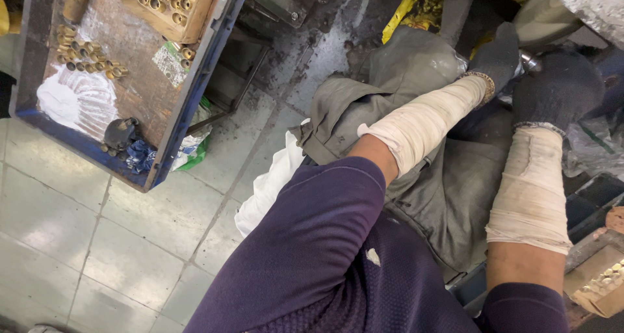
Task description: The person holds a metal part against a spinning grinding wheel, turning the part to polish different sides before placing it back into a tray.
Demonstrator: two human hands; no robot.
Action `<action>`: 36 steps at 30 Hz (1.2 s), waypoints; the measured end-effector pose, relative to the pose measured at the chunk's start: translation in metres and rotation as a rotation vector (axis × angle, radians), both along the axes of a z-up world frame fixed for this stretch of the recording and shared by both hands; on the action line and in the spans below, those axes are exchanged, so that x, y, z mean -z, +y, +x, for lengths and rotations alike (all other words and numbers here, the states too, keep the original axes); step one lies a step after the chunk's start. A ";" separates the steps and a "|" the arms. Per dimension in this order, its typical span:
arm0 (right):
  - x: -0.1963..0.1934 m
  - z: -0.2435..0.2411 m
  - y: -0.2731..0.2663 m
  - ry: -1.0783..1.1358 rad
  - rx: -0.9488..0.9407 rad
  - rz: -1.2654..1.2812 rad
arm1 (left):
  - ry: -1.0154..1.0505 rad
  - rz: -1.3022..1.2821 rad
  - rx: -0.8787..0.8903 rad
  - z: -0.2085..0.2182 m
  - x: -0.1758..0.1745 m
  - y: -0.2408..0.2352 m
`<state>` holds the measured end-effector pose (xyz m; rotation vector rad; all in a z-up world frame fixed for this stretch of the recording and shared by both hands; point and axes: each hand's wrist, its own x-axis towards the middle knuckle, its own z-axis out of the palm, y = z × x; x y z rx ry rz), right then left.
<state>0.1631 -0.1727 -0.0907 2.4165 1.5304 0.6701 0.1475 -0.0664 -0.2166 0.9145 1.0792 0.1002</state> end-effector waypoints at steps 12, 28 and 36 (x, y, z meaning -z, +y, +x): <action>-0.010 -0.005 0.011 0.054 0.078 -0.072 | 0.070 0.459 0.321 0.008 0.007 0.004; -0.111 -0.153 0.018 0.824 0.222 0.497 | -0.859 1.313 0.562 -0.071 -0.063 0.062; -0.173 -0.202 0.007 2.194 0.480 0.707 | -1.311 1.641 0.790 -0.128 -0.158 0.078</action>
